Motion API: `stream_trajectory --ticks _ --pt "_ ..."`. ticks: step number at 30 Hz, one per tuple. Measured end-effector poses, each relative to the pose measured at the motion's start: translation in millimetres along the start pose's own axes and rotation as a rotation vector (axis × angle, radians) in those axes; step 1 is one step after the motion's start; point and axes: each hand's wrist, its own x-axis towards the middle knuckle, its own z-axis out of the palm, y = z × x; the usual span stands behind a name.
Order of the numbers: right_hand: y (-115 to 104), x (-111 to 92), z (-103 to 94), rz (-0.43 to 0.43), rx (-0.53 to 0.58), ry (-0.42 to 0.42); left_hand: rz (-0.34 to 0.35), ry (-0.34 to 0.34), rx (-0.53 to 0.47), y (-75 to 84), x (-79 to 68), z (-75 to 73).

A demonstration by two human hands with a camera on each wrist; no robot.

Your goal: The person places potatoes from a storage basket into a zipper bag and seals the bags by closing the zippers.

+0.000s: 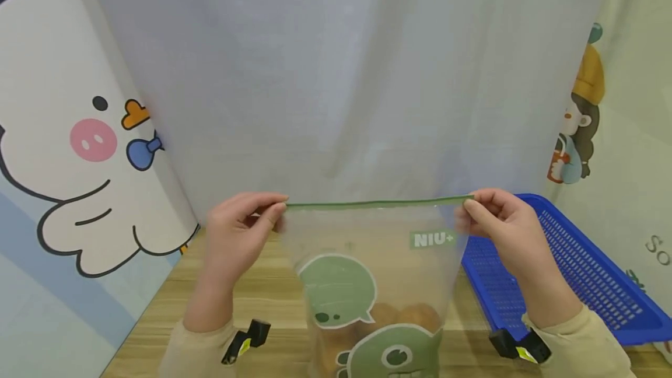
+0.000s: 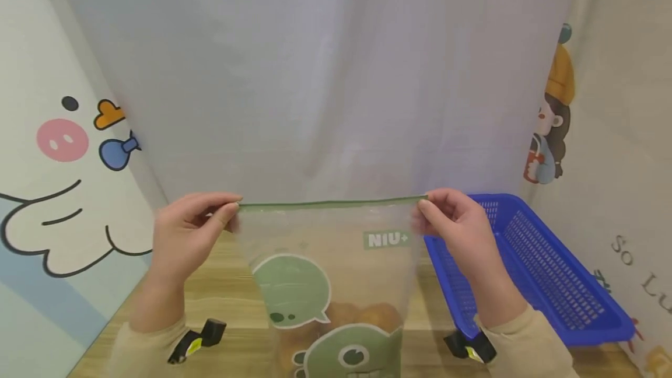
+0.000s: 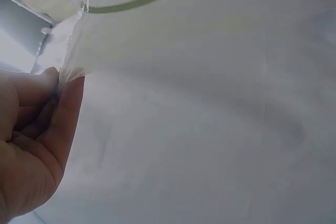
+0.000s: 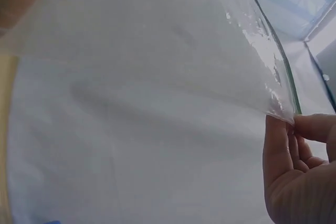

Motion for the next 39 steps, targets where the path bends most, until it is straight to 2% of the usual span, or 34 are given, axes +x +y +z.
stream_trajectory --ticks 3,7,14,18,22,26,29,31,34,37,39 --pt "17 20 3.7 0.073 -0.083 -0.009 -0.126 -0.019 0.073 -21.0 1.4 11.1" --pt "37 43 10.3 0.135 -0.131 -0.004 -0.265 -0.022 0.146 -48.7 5.4 27.5" --pt "76 78 20.6 0.246 -0.133 0.041 -0.46 -0.039 0.183 -94.6 8.6 59.0" --pt "105 92 25.7 0.323 -0.147 0.096 -0.553 -0.036 0.186 -113.7 6.3 77.7" --pt "129 99 28.0 0.384 -0.222 0.133 -0.66 0.014 0.1 -129.2 0.9 94.9" --pt "147 97 30.8 0.425 -0.271 0.141 -0.835 0.09 -0.05 -140.8 -9.3 107.1" --pt "160 94 34.7 0.435 -0.287 0.148 -0.946 0.093 -0.119 -146.6 -20.7 111.7" --pt "167 92 37.4 0.449 -0.302 0.144 -0.984 0.066 -0.131 -150.4 -29.5 114.2" --pt "176 87 39.6 0.472 -0.335 0.116 -0.996 0.017 -0.132 -155.5 -40.8 118.6" --pt "181 83 40.0 0.49 -0.388 0.048 -0.991 -0.06 -0.067 -157.6 -48.8 121.2" --pt "183 81 39.7 0.487 -0.431 -0.013 -0.958 -0.128 -0.01 -158.7 -52.5 121.8"
